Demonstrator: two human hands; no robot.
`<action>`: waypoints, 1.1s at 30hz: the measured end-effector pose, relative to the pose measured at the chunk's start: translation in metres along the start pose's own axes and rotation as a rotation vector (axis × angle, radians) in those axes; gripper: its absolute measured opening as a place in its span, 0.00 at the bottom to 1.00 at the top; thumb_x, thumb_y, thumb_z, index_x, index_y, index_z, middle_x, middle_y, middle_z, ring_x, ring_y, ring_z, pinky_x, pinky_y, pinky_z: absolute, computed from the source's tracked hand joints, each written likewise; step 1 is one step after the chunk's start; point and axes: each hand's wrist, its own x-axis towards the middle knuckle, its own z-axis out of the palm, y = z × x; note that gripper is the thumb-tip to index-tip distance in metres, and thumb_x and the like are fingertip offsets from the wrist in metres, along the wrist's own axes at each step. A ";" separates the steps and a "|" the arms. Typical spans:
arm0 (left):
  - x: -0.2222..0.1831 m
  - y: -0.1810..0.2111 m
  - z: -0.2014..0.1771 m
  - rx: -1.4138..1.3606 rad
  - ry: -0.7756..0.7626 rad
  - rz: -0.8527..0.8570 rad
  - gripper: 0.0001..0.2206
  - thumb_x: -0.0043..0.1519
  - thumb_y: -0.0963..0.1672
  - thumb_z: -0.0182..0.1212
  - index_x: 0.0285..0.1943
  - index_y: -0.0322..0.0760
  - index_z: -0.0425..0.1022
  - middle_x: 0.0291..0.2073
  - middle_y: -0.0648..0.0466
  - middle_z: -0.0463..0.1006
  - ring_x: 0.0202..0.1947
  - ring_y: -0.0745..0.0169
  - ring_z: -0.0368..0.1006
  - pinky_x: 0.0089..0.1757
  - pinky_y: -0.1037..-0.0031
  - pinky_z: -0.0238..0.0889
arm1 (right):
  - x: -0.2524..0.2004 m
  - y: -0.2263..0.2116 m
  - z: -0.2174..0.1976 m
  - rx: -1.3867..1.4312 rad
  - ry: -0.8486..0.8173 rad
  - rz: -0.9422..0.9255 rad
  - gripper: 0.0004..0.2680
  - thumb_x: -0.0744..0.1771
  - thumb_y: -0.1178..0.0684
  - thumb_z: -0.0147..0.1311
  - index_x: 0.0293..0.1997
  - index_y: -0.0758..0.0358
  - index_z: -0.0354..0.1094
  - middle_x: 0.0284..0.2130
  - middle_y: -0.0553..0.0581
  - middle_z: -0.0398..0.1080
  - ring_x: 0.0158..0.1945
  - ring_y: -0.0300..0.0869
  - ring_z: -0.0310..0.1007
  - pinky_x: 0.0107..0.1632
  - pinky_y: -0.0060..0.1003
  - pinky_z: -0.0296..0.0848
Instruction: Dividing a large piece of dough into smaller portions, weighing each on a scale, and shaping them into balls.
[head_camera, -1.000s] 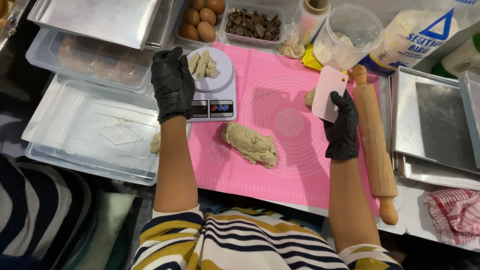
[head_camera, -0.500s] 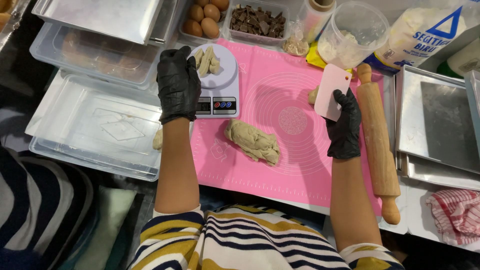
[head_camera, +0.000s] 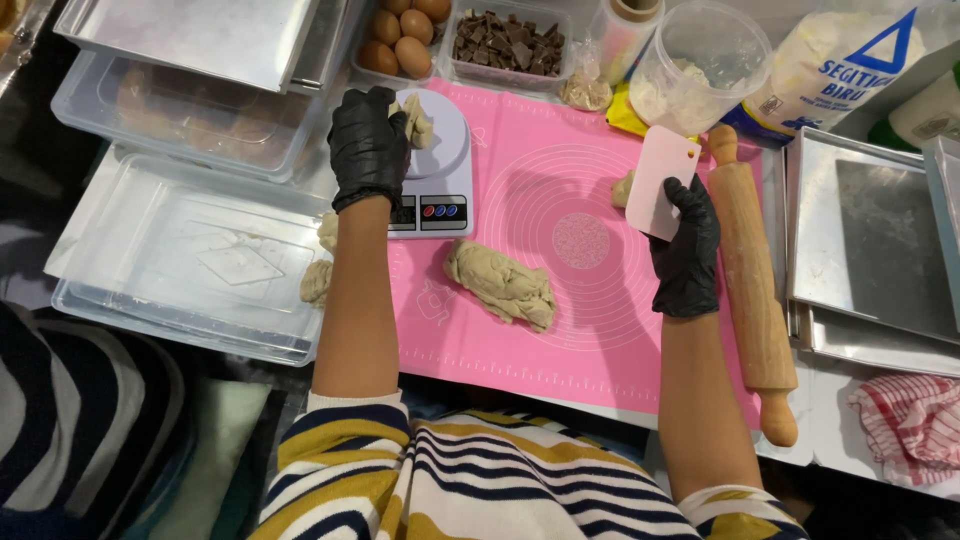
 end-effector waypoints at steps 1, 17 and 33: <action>0.000 0.000 0.001 -0.004 -0.005 0.034 0.11 0.58 0.43 0.65 0.50 0.46 0.81 0.43 0.46 0.76 0.44 0.40 0.74 0.39 0.49 0.70 | -0.001 0.000 0.000 -0.010 0.000 -0.017 0.16 0.63 0.50 0.61 0.56 0.54 0.72 0.44 0.49 0.74 0.46 0.43 0.73 0.41 0.36 0.73; 0.005 0.018 0.024 -0.150 -0.049 0.279 0.18 0.57 0.39 0.65 0.56 0.52 0.77 0.43 0.54 0.74 0.44 0.51 0.73 0.43 0.59 0.72 | -0.001 -0.008 0.017 0.071 0.255 0.024 0.16 0.61 0.56 0.70 0.54 0.54 0.77 0.40 0.61 0.79 0.39 0.51 0.84 0.44 0.47 0.89; -0.025 0.069 -0.019 -0.579 -0.115 0.297 0.19 0.64 0.34 0.59 0.61 0.47 0.77 0.43 0.54 0.71 0.40 0.57 0.74 0.46 0.68 0.76 | -0.026 -0.026 0.053 -0.028 0.243 0.000 0.16 0.63 0.56 0.64 0.57 0.64 0.71 0.39 0.55 0.74 0.41 0.45 0.79 0.48 0.39 0.85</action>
